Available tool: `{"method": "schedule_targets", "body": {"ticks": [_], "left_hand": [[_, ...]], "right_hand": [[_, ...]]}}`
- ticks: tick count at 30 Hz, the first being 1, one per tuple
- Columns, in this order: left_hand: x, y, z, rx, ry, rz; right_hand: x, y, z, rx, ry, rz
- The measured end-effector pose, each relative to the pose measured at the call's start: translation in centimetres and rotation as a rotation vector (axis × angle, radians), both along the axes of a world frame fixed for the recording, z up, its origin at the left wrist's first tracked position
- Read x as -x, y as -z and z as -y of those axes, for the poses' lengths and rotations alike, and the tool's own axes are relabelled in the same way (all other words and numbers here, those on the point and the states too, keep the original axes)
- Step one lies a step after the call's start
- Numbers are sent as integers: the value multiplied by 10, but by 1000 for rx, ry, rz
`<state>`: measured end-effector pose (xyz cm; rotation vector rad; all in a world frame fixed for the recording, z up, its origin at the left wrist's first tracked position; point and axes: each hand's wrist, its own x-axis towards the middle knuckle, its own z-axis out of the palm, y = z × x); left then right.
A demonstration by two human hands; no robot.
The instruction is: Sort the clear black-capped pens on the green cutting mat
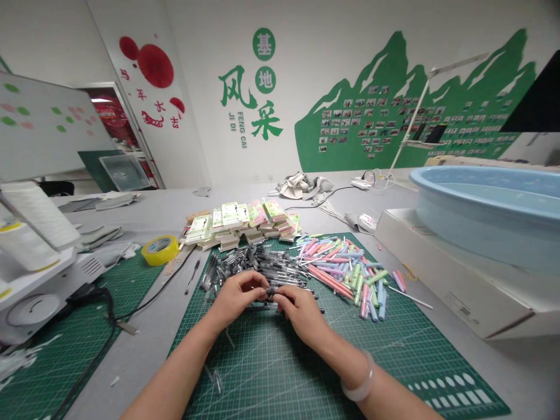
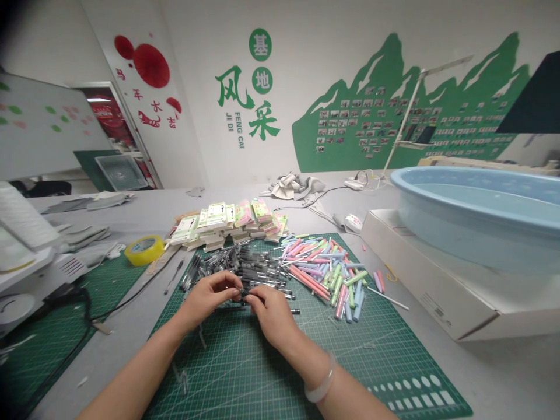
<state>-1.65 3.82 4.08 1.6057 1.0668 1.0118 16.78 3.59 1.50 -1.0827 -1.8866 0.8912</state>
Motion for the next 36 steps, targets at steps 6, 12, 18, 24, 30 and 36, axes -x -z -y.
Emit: {"method": "schedule_targets", "body": {"ticks": [6, 12, 18, 24, 30, 36], "left_hand": [[-2, 0, 0, -25, -2, 17], [-5, 5, -2, 31, -51, 25], [-3, 1, 0, -38, -4, -54], [-5, 2, 0, 20, -47, -80], [-1, 6, -2, 0, -15, -55], [0, 6, -3, 14, -10, -16]], "right_hand": [[0, 2, -1, 6, -22, 10], [1, 1, -1, -5, -16, 7], [1, 1, -2, 7, -25, 8], [2, 1, -1, 18, -20, -2], [2, -1, 1, 34, -55, -23], [2, -1, 0, 76, -77, -54]]}}
